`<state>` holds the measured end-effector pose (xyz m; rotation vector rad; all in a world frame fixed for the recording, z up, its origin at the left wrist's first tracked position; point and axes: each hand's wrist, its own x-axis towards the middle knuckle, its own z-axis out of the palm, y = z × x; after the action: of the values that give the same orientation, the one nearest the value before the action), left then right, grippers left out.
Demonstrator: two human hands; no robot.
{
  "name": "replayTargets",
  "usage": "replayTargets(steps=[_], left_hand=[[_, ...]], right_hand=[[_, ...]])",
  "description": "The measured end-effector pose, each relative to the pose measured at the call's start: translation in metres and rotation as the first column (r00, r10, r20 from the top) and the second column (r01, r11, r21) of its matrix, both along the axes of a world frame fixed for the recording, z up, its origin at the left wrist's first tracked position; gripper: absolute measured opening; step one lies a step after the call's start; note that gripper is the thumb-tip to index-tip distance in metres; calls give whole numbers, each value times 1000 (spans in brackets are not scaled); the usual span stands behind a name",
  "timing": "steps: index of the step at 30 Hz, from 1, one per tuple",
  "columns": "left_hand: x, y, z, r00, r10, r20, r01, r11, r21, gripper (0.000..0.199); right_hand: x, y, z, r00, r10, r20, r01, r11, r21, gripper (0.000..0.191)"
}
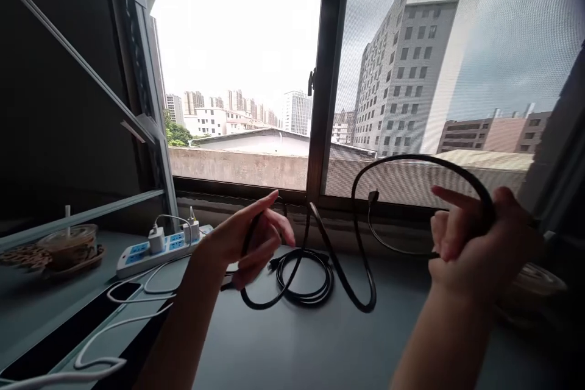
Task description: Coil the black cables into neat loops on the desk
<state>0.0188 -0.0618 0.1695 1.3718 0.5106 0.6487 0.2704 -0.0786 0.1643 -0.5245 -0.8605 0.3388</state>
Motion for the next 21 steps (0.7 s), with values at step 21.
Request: replayTargets(steps=[21], left_hand=[[10, 17, -4, 847, 392, 360, -456, 883, 111, 22]], right_hand=[[-2, 10, -7, 765, 644, -11, -643, 764, 50, 51]])
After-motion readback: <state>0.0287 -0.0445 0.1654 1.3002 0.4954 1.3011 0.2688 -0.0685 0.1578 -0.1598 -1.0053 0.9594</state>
